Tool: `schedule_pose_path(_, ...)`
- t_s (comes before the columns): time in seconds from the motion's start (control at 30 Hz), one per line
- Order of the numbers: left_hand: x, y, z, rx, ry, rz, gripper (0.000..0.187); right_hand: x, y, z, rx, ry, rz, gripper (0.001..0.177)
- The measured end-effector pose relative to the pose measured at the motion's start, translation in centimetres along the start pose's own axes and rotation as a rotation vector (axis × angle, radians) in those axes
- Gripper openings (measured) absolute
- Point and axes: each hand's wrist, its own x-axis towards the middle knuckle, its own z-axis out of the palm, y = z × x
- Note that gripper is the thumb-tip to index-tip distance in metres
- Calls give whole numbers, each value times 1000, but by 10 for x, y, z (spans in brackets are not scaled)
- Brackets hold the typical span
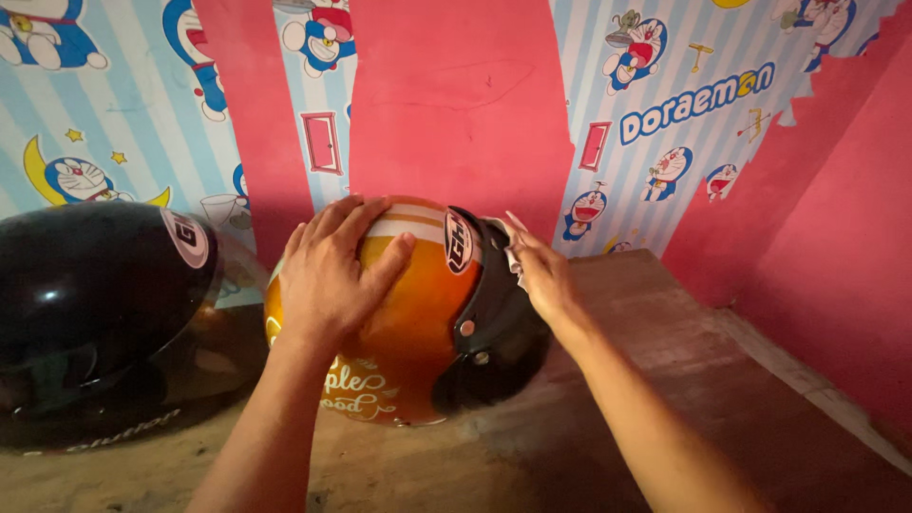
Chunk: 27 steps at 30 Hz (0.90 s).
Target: The person wipes the exterior and interior of two motorcycle helmets with a white cloth. They first clean a black helmet, then an orange helmet, rotating each to wipe different sides and the inside padding.
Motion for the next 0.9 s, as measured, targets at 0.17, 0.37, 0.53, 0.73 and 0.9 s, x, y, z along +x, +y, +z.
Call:
schedule_pose_path(0.17,-2,-3,1,-2,12,-7,54,-105,-37,22,-455,173,-628,49)
schedule_pose_path(0.37,-3,-9,0,-38,-15,-8,55,-148,-57,42,-594,140,-749,57)
schedule_pose_path(0.53,-1,-8,1,-12,4,-10,55,-74,-41,30,-168,155,-365,50)
schedule_pose_path(0.73,-4,-4,-1,-30,9,-18,55,-109,-52,36,-148,125,-441,48)
schedule_pose_path(0.9,-5,-5,-2,-48,1,-8,55,-128,-76,41,-201,83,-611,47)
